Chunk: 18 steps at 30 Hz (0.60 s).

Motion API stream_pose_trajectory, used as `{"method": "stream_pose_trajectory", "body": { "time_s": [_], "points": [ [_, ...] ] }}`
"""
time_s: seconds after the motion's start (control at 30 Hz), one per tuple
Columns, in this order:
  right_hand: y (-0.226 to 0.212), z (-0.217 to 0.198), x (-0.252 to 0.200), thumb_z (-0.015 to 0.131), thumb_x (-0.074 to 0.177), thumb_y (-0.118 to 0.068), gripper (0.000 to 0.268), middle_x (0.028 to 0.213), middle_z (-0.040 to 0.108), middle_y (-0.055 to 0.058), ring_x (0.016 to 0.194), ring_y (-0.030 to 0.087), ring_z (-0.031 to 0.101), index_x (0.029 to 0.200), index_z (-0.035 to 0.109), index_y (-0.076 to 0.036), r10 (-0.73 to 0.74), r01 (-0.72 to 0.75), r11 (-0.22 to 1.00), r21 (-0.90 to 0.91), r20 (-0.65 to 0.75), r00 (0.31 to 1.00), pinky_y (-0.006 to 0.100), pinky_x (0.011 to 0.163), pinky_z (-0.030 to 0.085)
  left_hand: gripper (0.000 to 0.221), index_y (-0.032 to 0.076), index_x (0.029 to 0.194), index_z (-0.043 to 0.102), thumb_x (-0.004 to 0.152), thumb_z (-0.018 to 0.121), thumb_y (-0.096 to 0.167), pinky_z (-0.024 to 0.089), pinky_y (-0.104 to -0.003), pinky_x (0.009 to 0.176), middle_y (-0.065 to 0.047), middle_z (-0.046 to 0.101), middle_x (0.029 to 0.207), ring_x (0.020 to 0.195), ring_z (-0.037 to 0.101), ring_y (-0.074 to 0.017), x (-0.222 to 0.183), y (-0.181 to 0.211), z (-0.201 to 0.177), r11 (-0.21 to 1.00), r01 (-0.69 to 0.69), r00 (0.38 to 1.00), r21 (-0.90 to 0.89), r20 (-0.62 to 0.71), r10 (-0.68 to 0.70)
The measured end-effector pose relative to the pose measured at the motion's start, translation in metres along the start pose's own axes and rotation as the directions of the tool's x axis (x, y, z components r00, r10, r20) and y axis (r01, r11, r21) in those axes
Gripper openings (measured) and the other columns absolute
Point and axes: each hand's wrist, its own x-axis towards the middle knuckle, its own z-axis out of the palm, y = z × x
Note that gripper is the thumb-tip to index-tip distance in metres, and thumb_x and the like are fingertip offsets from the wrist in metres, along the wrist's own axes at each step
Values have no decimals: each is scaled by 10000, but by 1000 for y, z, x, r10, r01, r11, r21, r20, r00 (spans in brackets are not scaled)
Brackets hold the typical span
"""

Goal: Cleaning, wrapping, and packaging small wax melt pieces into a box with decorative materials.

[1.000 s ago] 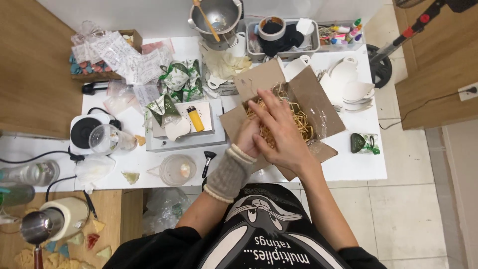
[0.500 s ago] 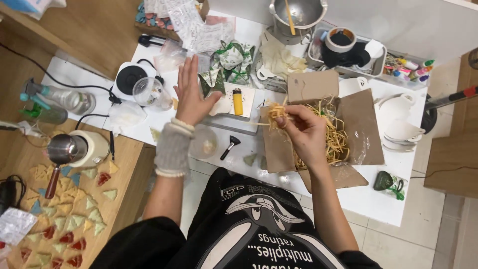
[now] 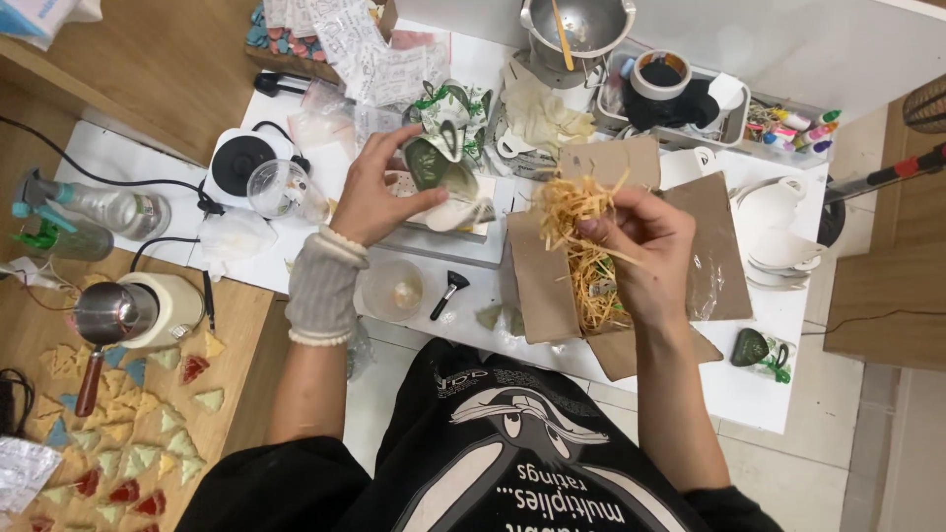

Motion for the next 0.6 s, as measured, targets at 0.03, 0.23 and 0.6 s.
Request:
{"method": "stream_pose_trajectory", "body": {
  "time_s": [0.03, 0.23, 0.6],
  "points": [
    [-9, 3, 1, 770, 921, -6, 256, 966, 755, 71, 839, 101, 715, 1164, 708, 50, 4, -4, 1000, -2, -11, 1000, 234, 769, 597, 809, 93, 1435, 548, 736, 921, 262, 569, -419, 922, -96, 595, 1274, 1077, 656, -249, -2, 14, 5, 1000, -1, 1000, -3, 11, 1],
    [-38, 14, 14, 735, 924, 34, 165, 996, 731, 68, 869, 116, 671, 1088, 745, 22, -83, 151, 974, -170, 352, 932, 253, 781, 559, 750, 71, 1454, 534, 793, 887, 108, 670, -284, 874, -59, 507, 1246, 1078, 645, -150, -8, 74, 29, 904, -123, 959, -410, 184, 214],
    [-52, 24, 3, 834, 678, -188, 148, 1551, 433, 215, 1401, 444, 420, 737, 710, -132, -286, 590, -35, -807, 574, 768, 628, 1108, 305, 669, 59, 1392, 601, 807, 899, 188, 680, -275, 749, -73, 598, 1239, 1015, 693, -137, -17, 99, 50, 946, -159, 946, -284, 232, 228]
  ]
}}
